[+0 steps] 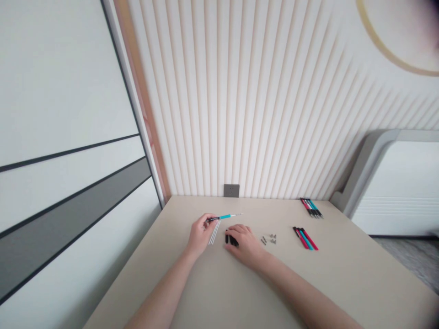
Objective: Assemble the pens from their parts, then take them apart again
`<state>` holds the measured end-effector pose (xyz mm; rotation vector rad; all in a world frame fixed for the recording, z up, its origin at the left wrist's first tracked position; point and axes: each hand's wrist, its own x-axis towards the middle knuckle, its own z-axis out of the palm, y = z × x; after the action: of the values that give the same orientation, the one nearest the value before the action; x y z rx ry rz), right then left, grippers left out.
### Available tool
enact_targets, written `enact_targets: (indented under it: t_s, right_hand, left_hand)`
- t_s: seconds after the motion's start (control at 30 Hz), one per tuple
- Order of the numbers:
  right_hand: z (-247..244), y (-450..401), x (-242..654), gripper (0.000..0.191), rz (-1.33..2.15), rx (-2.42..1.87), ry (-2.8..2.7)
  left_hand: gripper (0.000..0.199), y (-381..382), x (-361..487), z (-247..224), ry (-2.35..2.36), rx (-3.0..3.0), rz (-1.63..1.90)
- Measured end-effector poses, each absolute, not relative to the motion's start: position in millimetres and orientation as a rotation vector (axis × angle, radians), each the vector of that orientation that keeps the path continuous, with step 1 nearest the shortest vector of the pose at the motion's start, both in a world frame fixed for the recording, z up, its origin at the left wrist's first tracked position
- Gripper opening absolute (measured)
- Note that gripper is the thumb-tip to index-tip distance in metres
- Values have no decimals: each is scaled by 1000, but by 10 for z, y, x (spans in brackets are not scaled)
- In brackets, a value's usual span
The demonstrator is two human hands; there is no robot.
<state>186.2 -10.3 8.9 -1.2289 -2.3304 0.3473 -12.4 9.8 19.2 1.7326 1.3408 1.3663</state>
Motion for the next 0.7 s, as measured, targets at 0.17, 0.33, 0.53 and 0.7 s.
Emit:
enact_targets:
  t_s: [0.17, 0.33, 0.53, 0.7]
  right_hand:
    - [66, -57, 1714, 24, 332, -1214, -2380]
    - [17, -36, 1709, 22, 244, -1194, -2464]
    - [-16, -43, 1703, 25, 42, -978, -2544]
    - [-5, -162, 2027, 30, 95, -800, -2325]
  left_hand:
    - [22, 124, -134, 152, 1336, 1715, 1373]
    - [23, 119, -121, 129, 1315, 1719, 1344]
    - [25, 116, -123, 133, 1327, 1726, 1336]
    - [26, 112, -119, 133, 1334, 1719, 1323]
